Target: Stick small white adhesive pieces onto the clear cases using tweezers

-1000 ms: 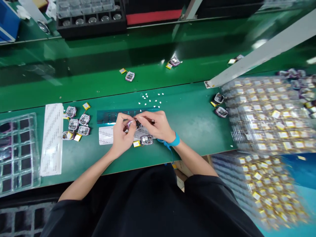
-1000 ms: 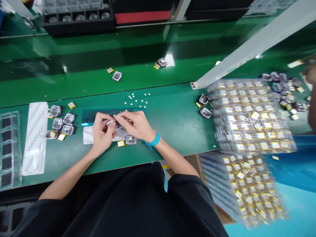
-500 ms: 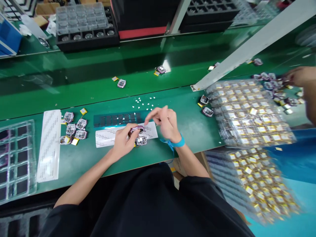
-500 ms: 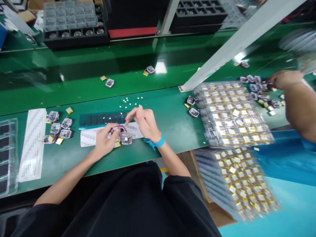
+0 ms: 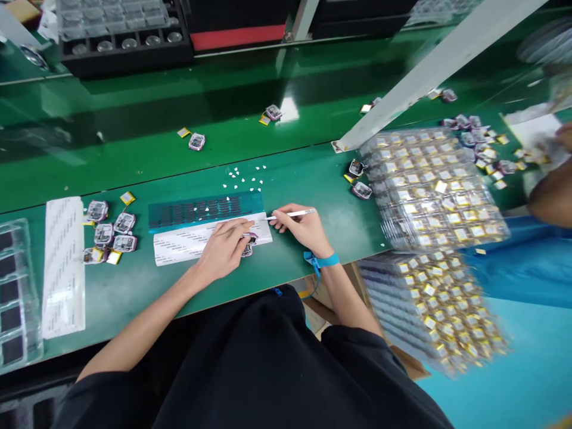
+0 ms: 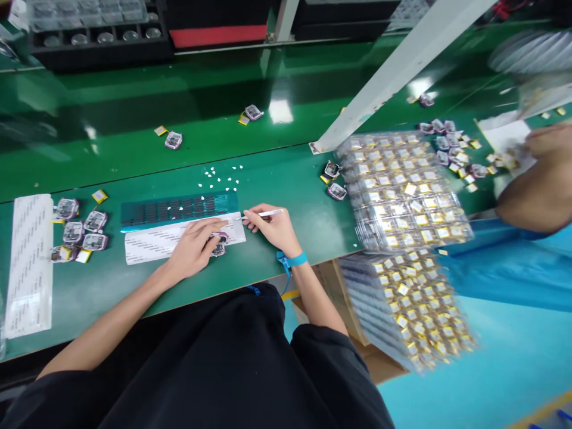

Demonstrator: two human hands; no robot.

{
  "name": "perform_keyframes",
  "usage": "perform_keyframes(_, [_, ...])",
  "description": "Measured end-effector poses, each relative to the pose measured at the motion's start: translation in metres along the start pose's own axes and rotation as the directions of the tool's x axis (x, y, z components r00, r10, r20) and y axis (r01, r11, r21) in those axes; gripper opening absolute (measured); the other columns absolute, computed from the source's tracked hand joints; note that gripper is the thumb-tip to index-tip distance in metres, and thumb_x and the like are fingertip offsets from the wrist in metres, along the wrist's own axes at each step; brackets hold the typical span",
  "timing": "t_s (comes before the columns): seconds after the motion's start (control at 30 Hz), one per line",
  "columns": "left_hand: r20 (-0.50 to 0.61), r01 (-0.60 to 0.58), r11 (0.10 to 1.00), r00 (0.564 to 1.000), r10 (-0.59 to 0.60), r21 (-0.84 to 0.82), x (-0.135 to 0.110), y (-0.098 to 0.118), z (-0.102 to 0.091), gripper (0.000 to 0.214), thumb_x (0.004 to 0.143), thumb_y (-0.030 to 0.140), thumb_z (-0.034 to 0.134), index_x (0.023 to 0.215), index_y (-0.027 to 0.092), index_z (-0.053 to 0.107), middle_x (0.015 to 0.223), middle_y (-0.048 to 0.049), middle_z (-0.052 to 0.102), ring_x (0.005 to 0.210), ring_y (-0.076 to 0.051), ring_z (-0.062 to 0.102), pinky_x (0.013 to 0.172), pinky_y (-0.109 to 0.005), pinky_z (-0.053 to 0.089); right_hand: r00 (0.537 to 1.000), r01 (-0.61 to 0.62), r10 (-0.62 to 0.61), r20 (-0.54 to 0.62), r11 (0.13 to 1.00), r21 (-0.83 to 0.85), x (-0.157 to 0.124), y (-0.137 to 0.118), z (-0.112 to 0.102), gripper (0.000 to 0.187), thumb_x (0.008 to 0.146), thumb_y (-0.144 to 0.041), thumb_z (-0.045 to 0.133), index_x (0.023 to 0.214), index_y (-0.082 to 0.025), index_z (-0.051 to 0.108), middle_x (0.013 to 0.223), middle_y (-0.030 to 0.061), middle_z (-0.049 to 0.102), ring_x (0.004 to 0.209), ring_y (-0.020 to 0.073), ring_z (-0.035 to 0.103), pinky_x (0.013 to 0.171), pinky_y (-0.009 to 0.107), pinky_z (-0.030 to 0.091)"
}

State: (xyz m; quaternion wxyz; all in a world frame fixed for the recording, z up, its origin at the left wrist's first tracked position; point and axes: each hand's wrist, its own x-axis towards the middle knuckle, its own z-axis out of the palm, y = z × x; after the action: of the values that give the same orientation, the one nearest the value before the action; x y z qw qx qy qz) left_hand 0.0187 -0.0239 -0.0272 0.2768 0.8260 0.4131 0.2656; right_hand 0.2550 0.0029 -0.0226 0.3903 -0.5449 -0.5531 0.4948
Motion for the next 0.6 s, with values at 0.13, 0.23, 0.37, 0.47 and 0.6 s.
perform_keyframes(0.13, [0.019, 0.025, 1.000, 1.000, -0.025, -0.005, 0.0011, 0.0009, -0.0019, 0.028, 0.103, 0.022, 0.045, 0.125, 0.020, 0.064, 0.130, -0.0128, 0.071, 0.129, -0.029, 0.062, 0.108, -0.051, 0.048, 1.000, -0.017, 0.016, 0.021, 0.997, 0.081, 0.0073, -0.0004, 0.0022, 0.043, 0.082, -0.060, 0.077, 0.084, -0.017, 0.075, 0.075, 0.0068, 0.077, 0.058, 0.0144, 0.066, 0.058, 0.028, 0.059])
perform_keyframes(0.23, [0.021, 0.030, 1.000, 0.999, -0.030, -0.008, 0.0015, 0.0015, -0.0023, 0.028, 0.104, 0.023, 0.045, 0.124, 0.019, 0.064, 0.131, -0.0132, 0.071, 0.128, -0.029, 0.062, 0.107, -0.050, 0.048, 0.999, -0.032, 0.030, 0.021, 0.995, 0.091, 0.0086, -0.0017, 0.0025, 0.043, 0.082, -0.061, 0.077, 0.079, -0.017, 0.075, 0.071, 0.0062, 0.076, 0.055, 0.0139, 0.065, 0.057, 0.028, 0.059])
perform_keyframes(0.37, [0.012, 0.033, 0.999, 0.999, -0.033, -0.026, 0.0017, 0.0017, -0.0020, 0.028, 0.104, 0.023, 0.044, 0.124, 0.019, 0.063, 0.130, -0.0131, 0.071, 0.127, -0.029, 0.063, 0.107, -0.050, 0.048, 0.999, -0.032, 0.030, 0.028, 0.996, 0.085, 0.0093, -0.0024, 0.0023, 0.041, 0.081, -0.059, 0.078, 0.081, -0.018, 0.076, 0.073, 0.0062, 0.077, 0.058, 0.0144, 0.067, 0.060, 0.029, 0.060])
perform_keyframes(0.47, [0.016, 0.035, 0.999, 0.999, -0.035, -0.028, 0.0018, 0.0013, -0.0007, 0.028, 0.104, 0.023, 0.044, 0.124, 0.018, 0.063, 0.130, -0.0138, 0.071, 0.128, -0.029, 0.062, 0.107, -0.051, 0.047, 0.998, -0.044, 0.039, 0.052, 0.994, 0.105, 0.0102, -0.0033, 0.0011, 0.039, 0.080, -0.057, 0.080, 0.081, -0.018, 0.077, 0.075, 0.0068, 0.078, 0.060, 0.0151, 0.068, 0.062, 0.030, 0.061])
perform_keyframes(0.6, [0.019, 0.042, 0.999, 0.999, -0.042, -0.027, 0.0018, 0.0000, 0.0013, 0.028, 0.104, 0.021, 0.043, 0.123, 0.018, 0.063, 0.130, -0.0133, 0.071, 0.128, -0.029, 0.062, 0.107, -0.051, 0.047, 0.996, -0.077, 0.067, 0.066, 0.984, 0.159, 0.0107, -0.0043, -0.0024, 0.040, 0.076, -0.057, 0.083, 0.081, -0.018, 0.078, 0.077, 0.0083, 0.079, 0.061, 0.0165, 0.071, 0.062, 0.031, 0.062])
